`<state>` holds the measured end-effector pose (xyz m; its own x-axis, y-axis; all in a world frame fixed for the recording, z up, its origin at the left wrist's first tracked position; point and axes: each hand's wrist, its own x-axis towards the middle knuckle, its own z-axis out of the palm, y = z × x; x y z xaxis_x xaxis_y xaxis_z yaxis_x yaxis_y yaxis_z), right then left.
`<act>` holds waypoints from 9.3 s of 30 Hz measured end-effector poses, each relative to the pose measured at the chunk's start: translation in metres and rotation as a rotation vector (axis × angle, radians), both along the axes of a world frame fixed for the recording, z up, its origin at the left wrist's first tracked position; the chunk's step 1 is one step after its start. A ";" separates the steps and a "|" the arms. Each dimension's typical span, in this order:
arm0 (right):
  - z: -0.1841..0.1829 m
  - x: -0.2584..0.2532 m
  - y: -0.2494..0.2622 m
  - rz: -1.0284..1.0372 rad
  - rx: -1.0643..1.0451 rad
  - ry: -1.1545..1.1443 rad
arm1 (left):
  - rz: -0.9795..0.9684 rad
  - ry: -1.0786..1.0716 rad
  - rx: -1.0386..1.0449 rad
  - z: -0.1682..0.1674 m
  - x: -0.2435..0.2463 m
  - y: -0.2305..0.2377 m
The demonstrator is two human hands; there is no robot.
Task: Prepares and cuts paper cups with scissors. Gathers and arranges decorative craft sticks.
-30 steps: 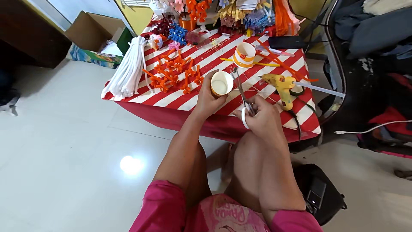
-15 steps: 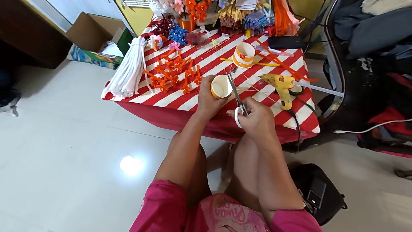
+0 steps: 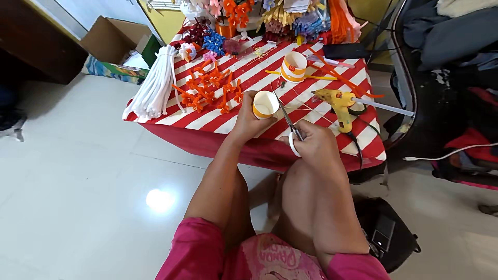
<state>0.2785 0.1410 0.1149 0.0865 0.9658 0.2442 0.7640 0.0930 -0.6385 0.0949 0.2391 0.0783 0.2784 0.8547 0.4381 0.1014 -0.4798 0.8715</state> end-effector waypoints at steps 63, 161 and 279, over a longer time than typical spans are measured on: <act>-0.009 -0.005 0.006 -0.015 0.139 -0.007 | 0.088 -0.077 0.209 -0.006 0.015 -0.003; -0.013 0.010 0.008 0.044 0.208 -0.013 | -0.144 -0.021 0.071 0.001 0.000 -0.006; -0.008 0.022 0.007 -0.179 0.071 0.172 | -0.604 -0.629 -0.454 -0.004 -0.010 -0.002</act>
<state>0.3002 0.1482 0.1073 0.3007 0.9123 0.2780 0.6531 0.0154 -0.7571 0.0846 0.2372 0.0744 0.5525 0.7689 0.3218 -0.5967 0.0953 0.7968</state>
